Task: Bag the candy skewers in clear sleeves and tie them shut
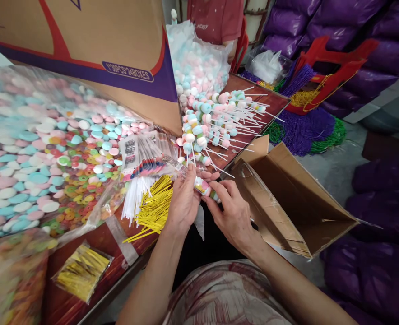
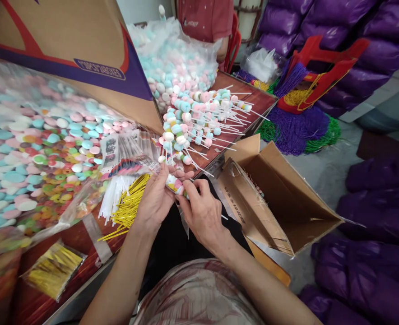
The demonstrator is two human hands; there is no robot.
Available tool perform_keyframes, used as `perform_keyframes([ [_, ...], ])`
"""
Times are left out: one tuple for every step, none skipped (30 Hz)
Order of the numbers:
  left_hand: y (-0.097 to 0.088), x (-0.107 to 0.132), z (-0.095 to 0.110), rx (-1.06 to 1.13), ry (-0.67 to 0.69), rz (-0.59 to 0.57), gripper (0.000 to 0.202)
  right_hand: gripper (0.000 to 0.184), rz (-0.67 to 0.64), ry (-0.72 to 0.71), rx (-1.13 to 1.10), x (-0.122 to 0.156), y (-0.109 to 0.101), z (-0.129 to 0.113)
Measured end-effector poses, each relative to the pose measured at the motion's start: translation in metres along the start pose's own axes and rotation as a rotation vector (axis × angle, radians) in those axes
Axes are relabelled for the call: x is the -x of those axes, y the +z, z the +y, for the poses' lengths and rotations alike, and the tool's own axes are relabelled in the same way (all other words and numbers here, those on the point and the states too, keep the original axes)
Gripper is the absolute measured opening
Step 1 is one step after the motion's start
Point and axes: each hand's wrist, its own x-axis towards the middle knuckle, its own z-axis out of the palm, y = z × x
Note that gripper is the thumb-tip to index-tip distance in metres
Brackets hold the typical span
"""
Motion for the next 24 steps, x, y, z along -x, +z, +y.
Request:
perform_keyframes([
  [-0.001,0.000,0.000,0.007,-0.014,0.001,0.031,0.026,0.007,-0.018,-0.022,-0.001,0.000,0.001],
  [-0.003,0.000,0.001,0.009,-0.028,0.000,0.030,0.025,0.002,-0.038,-0.055,-0.002,0.000,0.001],
  [-0.004,-0.001,0.001,0.005,-0.040,0.000,0.030,0.024,-0.011,-0.054,-0.093,-0.003,-0.001,0.002],
  [-0.005,-0.001,0.002,-0.002,-0.050,-0.001,0.029,0.024,-0.025,-0.064,-0.128,-0.004,-0.003,0.002],
  [-0.006,-0.001,0.002,-0.010,-0.057,-0.004,0.029,0.023,-0.036,-0.068,-0.155,-0.004,-0.005,0.002],
  [-0.007,-0.001,0.003,-0.015,-0.061,-0.009,0.029,0.022,-0.042,-0.068,-0.172,-0.005,-0.006,0.003],
  [-0.007,-0.001,0.002,-0.017,-0.063,-0.016,0.029,0.021,-0.042,-0.068,-0.177,-0.006,-0.007,0.003],
  [-0.007,-0.001,0.002,-0.018,-0.062,-0.024,0.029,0.020,-0.037,-0.068,-0.173,-0.007,-0.008,0.003],
  [-0.007,-0.001,0.001,-0.018,-0.058,-0.033,0.030,0.019,-0.025,-0.069,-0.162,-0.007,-0.007,0.003],
  [-0.006,-0.001,-0.001,-0.020,-0.053,-0.041,0.030,0.018,-0.009,-0.071,-0.147,-0.007,-0.006,0.003],
  [-0.006,-0.001,-0.003,-0.021,-0.042,-0.045,0.030,0.017,0.015,-0.076,-0.129,-0.007,-0.003,0.003],
  [-0.005,-0.001,-0.004,-0.019,-0.028,-0.043,0.030,0.016,0.049,-0.085,-0.112,-0.007,0.000,0.003],
  [-0.004,0.000,-0.006,-0.012,-0.013,-0.038,0.030,0.014,0.088,-0.095,-0.101,-0.007,0.003,0.003],
  [-0.003,0.000,-0.008,0.001,-0.002,-0.032,0.028,0.013,0.132,-0.101,-0.098,-0.007,0.006,0.003],
  [-0.002,0.000,-0.009,0.019,0.005,-0.026,0.026,0.011,0.174,-0.100,-0.100,-0.007,0.009,0.003],
  [-0.002,0.000,-0.010,0.038,0.006,-0.021,0.024,0.011,0.206,-0.093,-0.104,-0.006,0.011,0.003],
  [-0.002,0.000,-0.010,0.053,0.002,-0.019,0.022,0.009,0.218,-0.084,-0.111,-0.006,0.012,0.003],
  [-0.002,0.000,-0.009,0.064,-0.005,-0.019,0.021,0.008,0.212,-0.075,-0.125,-0.006,0.012,0.003],
  [-0.004,0.000,-0.008,0.073,-0.012,-0.019,0.021,0.007,0.190,-0.074,-0.149,-0.007,0.011,0.003],
  [-0.005,0.000,-0.007,0.080,-0.021,-0.019,0.021,0.007,0.158,-0.076,-0.183,-0.007,0.010,0.003],
  [-0.007,-0.001,-0.005,0.087,-0.034,-0.019,0.022,0.008,0.120,-0.079,-0.225,-0.007,0.007,0.004],
  [-0.010,-0.001,-0.004,0.092,-0.049,-0.020,0.023,0.008,0.085,-0.073,-0.269,-0.007,0.005,0.005],
  [-0.012,-0.002,-0.002,0.096,-0.066,-0.019,0.024,0.008,0.057,-0.060,-0.306,-0.007,0.002,0.006],
  [-0.014,-0.002,-0.001,0.097,-0.085,-0.016,0.024,0.008,0.032,-0.042,-0.332,-0.007,-0.001,0.007],
])
